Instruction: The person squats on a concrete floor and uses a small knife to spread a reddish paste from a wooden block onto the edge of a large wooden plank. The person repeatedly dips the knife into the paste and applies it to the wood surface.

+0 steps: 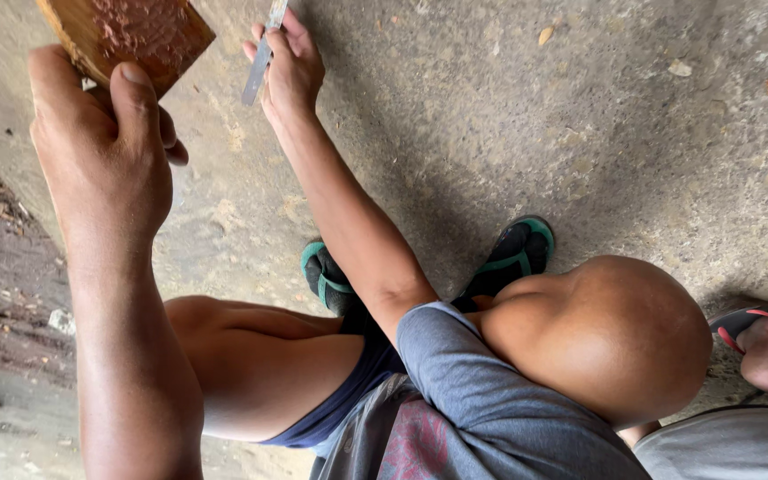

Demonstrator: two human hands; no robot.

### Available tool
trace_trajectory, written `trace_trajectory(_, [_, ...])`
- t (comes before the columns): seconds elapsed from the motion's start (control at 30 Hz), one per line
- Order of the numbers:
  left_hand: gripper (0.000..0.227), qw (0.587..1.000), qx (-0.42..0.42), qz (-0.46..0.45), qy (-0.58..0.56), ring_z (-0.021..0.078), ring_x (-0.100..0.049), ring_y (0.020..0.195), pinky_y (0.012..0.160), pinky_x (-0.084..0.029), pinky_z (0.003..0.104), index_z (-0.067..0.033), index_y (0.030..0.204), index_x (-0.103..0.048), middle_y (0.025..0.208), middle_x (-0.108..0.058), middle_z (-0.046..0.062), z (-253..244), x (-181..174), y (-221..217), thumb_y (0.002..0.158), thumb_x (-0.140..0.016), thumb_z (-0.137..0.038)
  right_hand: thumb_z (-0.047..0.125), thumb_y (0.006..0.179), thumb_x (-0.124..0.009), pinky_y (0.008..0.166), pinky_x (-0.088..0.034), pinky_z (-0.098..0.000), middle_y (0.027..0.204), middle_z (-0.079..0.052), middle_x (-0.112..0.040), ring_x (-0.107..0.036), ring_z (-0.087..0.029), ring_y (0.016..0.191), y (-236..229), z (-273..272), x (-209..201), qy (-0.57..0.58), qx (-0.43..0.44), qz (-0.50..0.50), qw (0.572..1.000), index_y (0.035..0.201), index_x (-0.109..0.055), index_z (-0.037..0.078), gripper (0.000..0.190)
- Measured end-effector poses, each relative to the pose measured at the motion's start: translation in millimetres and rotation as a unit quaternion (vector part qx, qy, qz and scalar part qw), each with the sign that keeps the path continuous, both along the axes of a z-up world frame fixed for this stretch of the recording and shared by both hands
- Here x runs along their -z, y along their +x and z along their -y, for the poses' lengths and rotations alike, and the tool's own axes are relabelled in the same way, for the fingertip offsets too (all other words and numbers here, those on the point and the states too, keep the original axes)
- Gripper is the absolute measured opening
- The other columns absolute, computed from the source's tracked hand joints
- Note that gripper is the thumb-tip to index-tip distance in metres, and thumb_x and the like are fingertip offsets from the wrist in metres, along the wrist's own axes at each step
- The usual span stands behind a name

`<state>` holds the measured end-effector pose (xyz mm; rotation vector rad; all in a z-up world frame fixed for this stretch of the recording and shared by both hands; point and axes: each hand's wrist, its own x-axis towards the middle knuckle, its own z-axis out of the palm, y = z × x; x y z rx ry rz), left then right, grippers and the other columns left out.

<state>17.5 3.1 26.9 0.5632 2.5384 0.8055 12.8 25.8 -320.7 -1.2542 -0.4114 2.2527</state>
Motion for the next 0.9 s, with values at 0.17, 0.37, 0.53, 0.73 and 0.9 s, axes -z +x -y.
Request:
trace_trajectory(0.17, [0.022, 1.0, 0.007, -0.009, -0.019, 0.0143, -0.068, 0.065, 0.057, -0.057, 0.028, 0.0003, 0.124, -0.037, 0.079, -0.067, 0.008, 1, -1, 1, 0.124, -0.044, -0.021, -0.002, 0.103, -0.053, 0.092, -0.065, -0.0494, 0.127, -0.024, -0.06, -0.068, -0.035, 0.111, -10, -3, 12, -0.021, 0.009, -0.005, 1.0, 0.136, -0.056, -0.005, 0.033])
trace_trajectory(0.37, [0.025, 0.999, 0.025, -0.023, -0.008, 0.0155, -0.069, 0.068, 0.059, -0.058, 0.028, 0.0002, 0.125, -0.036, 0.081, -0.066, 0.01, 2, -3, 0, 0.126, -0.045, -0.023, -0.003, 0.102, -0.056, 0.087, -0.067, -0.0468, 0.124, -0.025, -0.061, -0.07, -0.037, 0.108, -11, 0, 13, -0.009, 0.014, -0.007, 1.0, 0.135, -0.056, -0.006, 0.034])
trace_trajectory(0.53, [0.024, 1.0, 0.004, -0.013, -0.01, 0.0138, -0.07, 0.069, 0.059, -0.058, 0.027, -0.0009, 0.124, -0.036, 0.082, -0.066, 0.008, 5, -8, 3, 0.127, -0.044, -0.024, 0.001, 0.101, -0.062, 0.079, -0.068, -0.0456, 0.117, -0.025, -0.066, -0.071, -0.037, 0.105, -15, 1, 0, 0.023, 0.016, 0.012, 1.0, 0.133, -0.061, -0.004, 0.033])
trace_trajectory(0.73, [0.022, 0.999, 0.017, -0.027, -0.004, 0.014, -0.07, 0.067, 0.058, -0.059, 0.027, 0.0008, 0.121, -0.037, 0.08, -0.067, 0.01, 10, -12, 3, 0.126, -0.044, -0.02, 0.004, 0.096, -0.07, 0.074, -0.07, -0.0404, 0.13, -0.025, -0.066, -0.072, -0.033, 0.106, -23, -4, -3, 0.101, -0.076, 0.075, 0.989, 0.123, -0.07, -0.006, 0.029])
trace_trajectory(0.9, [0.023, 0.999, 0.008, -0.03, -0.019, 0.0143, -0.068, 0.066, 0.057, -0.058, 0.028, 0.0005, 0.122, -0.037, 0.08, -0.067, 0.009, 7, -14, 3, 0.125, -0.045, -0.021, -0.001, 0.095, -0.067, 0.075, -0.07, -0.0416, 0.13, -0.025, -0.065, -0.073, -0.035, 0.104, -11, -4, 2, 0.034, -0.048, 0.077, 0.995, 0.132, -0.063, -0.005, 0.037])
